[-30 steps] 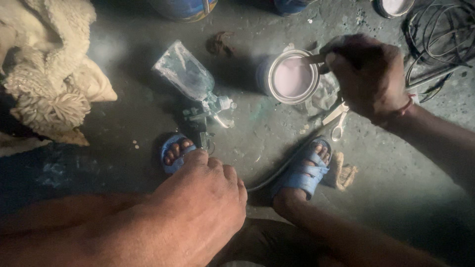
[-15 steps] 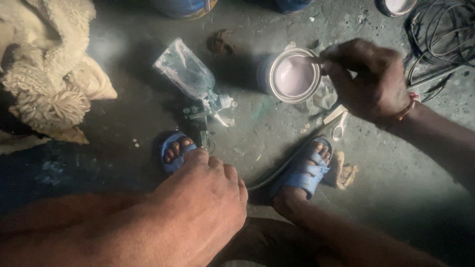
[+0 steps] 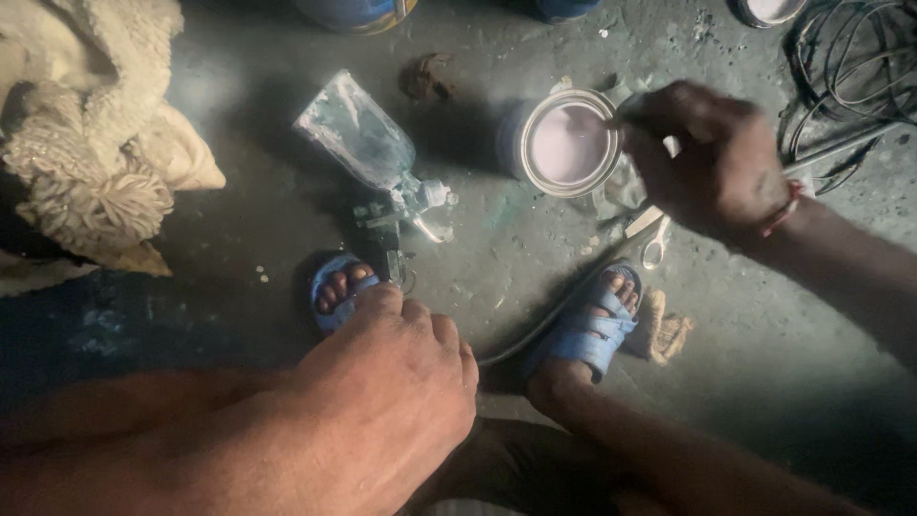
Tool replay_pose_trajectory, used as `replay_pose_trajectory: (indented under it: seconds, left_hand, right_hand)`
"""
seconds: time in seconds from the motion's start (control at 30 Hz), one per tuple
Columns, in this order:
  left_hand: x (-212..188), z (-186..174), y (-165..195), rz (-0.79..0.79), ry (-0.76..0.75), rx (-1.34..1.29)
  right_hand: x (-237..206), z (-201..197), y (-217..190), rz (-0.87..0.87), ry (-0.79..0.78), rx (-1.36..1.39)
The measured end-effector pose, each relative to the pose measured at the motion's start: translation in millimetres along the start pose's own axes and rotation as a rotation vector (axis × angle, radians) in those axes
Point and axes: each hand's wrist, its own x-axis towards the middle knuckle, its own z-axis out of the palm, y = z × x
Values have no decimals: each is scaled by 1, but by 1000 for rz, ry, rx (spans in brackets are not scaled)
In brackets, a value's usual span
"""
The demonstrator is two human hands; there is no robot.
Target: The person sits on the floor and stirs a small can of light-colored paint with a metal stick. They then pour the paint into a larger can and add a liquid from a plastic bottle, stirring again to mix the contents.
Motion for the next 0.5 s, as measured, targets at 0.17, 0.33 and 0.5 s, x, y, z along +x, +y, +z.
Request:
replay_pose_trajectory:
  seconds: [0.17,0.33,0.5]
  left_hand:
    - [4,2,-5,41,-53,-15]
    - [4,3,-1,1,-15,21]
    - [1,2,0,1,-23,-27]
  right_hand:
    - [3,-2,-3,178,-179,397]
    - [2,-12,1,74,16,282]
    - [2,3,-5,-31,-149,-123]
